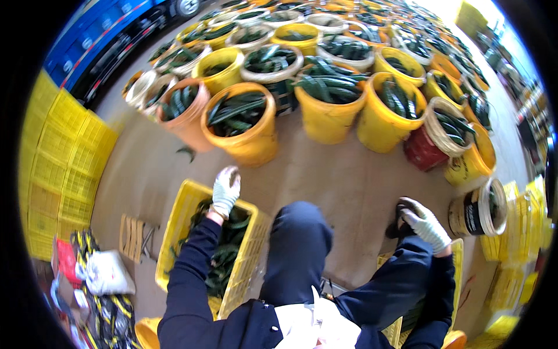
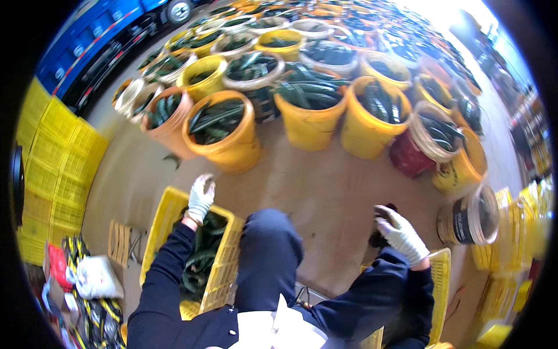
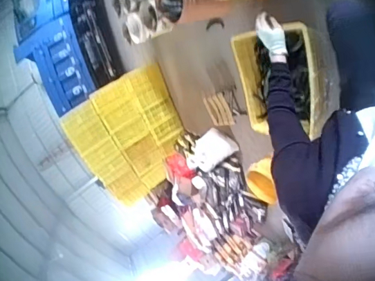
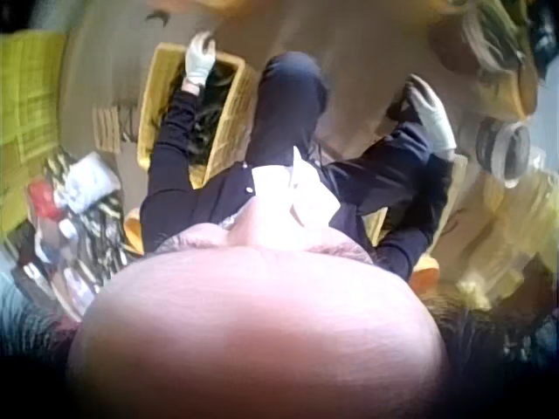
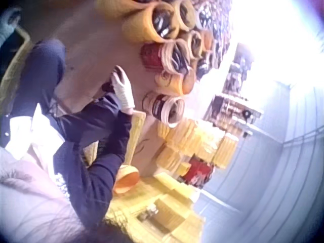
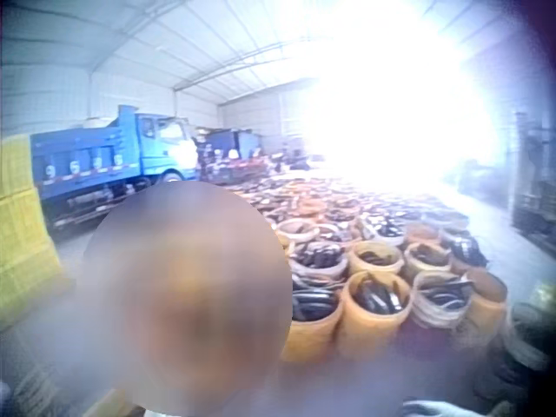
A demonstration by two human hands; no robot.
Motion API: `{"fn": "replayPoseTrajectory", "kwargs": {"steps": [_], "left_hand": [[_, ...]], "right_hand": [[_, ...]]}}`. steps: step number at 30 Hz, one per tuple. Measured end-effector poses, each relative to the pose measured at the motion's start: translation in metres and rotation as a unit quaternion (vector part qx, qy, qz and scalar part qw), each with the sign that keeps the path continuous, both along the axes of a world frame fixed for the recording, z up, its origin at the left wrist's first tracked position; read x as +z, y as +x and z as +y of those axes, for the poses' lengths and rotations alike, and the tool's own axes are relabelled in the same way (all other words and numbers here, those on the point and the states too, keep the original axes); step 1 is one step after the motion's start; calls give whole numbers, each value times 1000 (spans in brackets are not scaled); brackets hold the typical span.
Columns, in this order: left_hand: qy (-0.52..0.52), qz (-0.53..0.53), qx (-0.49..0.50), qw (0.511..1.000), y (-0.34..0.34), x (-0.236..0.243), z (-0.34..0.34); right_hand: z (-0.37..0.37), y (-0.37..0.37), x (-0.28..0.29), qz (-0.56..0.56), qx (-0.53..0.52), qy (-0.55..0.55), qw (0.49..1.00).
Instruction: The person sits on the floor and sorts cucumbers from yellow buckets into a yellow crate. They pick up cucumbers, inspect them, and place them into the crate, occasionally discarding some back into the buckets.
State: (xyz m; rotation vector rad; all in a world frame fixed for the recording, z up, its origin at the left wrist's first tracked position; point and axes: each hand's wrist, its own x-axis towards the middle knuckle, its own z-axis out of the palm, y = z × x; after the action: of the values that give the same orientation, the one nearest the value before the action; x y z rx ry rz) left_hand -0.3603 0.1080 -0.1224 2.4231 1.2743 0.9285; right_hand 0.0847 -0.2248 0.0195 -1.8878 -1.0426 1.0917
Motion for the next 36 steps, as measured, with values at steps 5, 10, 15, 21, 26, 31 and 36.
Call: {"fn": "replayPoseTrajectory", "kwargs": {"steps": [5, 10, 15, 21, 26, 31, 36], "left_hand": [[119, 57, -37, 991, 144, 27, 97], [-60, 104, 70, 990, 210, 6, 176], [-153, 206, 73, 964, 199, -34, 220], [-99, 297, 74, 947, 179, -22, 189], [-91, 358, -7, 929, 189, -1, 97], [45, 196, -277, 939, 241, -3, -10], [-53, 308, -386, 868, 259, 36, -130]], "right_hand": [[-12, 8, -35, -196, 41, 54, 978], [-13, -6, -12, -259, 87, -4, 962], [-19, -2, -6, -322, 87, 44, 942], [-34, 7, 6, -296, 100, 110, 943], [-47, 8, 7, -278, 93, 143, 945], [-49, 6, 3, -276, 75, 139, 948], [-45, 13, -3, -265, 40, 69, 961]]}}
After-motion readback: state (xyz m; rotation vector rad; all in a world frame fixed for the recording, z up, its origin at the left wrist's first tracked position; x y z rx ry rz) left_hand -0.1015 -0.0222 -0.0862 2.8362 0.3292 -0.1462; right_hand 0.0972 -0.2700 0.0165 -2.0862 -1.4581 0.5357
